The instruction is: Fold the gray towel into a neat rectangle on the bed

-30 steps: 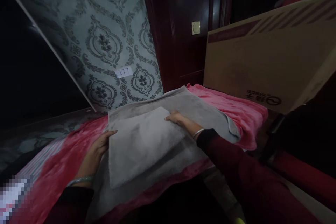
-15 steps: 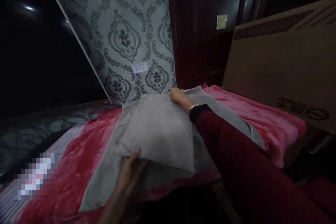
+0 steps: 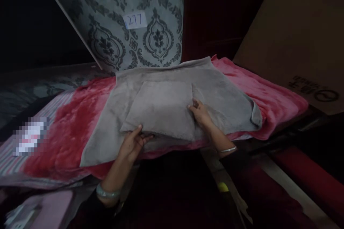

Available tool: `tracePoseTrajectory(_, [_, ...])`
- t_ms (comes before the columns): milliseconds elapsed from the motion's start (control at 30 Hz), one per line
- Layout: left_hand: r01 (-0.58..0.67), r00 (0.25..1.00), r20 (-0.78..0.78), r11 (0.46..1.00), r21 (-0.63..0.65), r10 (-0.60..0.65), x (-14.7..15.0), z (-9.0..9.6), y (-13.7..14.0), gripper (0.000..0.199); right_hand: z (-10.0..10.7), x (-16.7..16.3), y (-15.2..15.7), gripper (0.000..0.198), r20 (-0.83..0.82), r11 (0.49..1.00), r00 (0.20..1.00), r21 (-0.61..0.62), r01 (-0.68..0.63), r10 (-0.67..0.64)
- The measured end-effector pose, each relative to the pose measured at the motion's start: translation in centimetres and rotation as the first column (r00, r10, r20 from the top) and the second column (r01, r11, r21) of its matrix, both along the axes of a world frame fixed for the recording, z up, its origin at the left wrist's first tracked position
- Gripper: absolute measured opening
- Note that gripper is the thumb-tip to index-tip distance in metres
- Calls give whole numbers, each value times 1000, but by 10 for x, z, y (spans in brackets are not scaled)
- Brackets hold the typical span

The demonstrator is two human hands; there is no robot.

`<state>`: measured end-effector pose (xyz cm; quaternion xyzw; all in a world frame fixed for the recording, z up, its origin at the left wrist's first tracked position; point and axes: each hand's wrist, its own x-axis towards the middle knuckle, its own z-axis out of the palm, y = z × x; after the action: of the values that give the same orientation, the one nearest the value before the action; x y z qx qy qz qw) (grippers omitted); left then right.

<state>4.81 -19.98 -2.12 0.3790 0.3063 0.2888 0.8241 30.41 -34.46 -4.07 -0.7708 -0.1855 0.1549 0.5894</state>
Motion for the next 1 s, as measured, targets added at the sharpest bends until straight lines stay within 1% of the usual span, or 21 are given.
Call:
tracePoseTrajectory(100, [-27,999,-29,1000,16,27,3,-2,0,43,1,-8,1,68,-107,999,994,50,0,5])
tracePoseTrajectory(167, [-71,997,-30,997,32,72,5,-2,-3,47,5,-4,4,75,-139,999,990,51,-10,17])
tracePoseTrajectory(233, [-103,995,6,992,67,103,7,-2,-10,52,8,5,5,78,-97,999,995,52,-4,9])
tracePoseTrajectory(300, [-100,995,39,992,83,97,9,-3,-20,52,7,14,2,77,-11,999,1000,52,13,-13])
tracePoseTrajectory(367, [-65,997,33,997,39,64,6,-5,-29,50,2,19,-4,74,46,998,998,37,42,-44])
tracePoseTrajectory(467, [-31,999,29,997,-65,33,-4,-7,-34,50,-9,18,-15,67,28,997,998,37,63,-64])
tracePoseTrajectory(600, [-53,994,84,984,-173,68,-21,-5,-27,50,-22,10,-30,64,-3,992,998,112,65,-65])
tracePoseTrajectory(700, [-67,992,82,963,-262,92,-24,-1,-20,37,-26,6,-37,61,30,989,997,134,63,-67])
tracePoseTrajectory(767, [-57,994,73,955,-293,82,-22,3,-15,28,-27,4,-39,66,69,991,995,116,66,-74])
tracePoseTrajectory(833, [-44,995,72,956,-289,67,-18,6,-8,20,-28,2,-39,71,118,994,991,92,55,-66])
tracePoseTrajectory(900, [-63,994,74,967,-245,84,-15,7,0,15,-28,0,-39,74,158,996,986,84,34,-47])
tracePoseTrajectory(933, [-93,991,72,973,-212,111,-15,7,5,18,-29,0,-38,74,173,996,984,84,23,-37])
tracePoseTrajectory(1000, [-150,985,59,978,-142,159,-16,6,16,30,-30,-2,-38,73,205,996,978,83,16,-33])
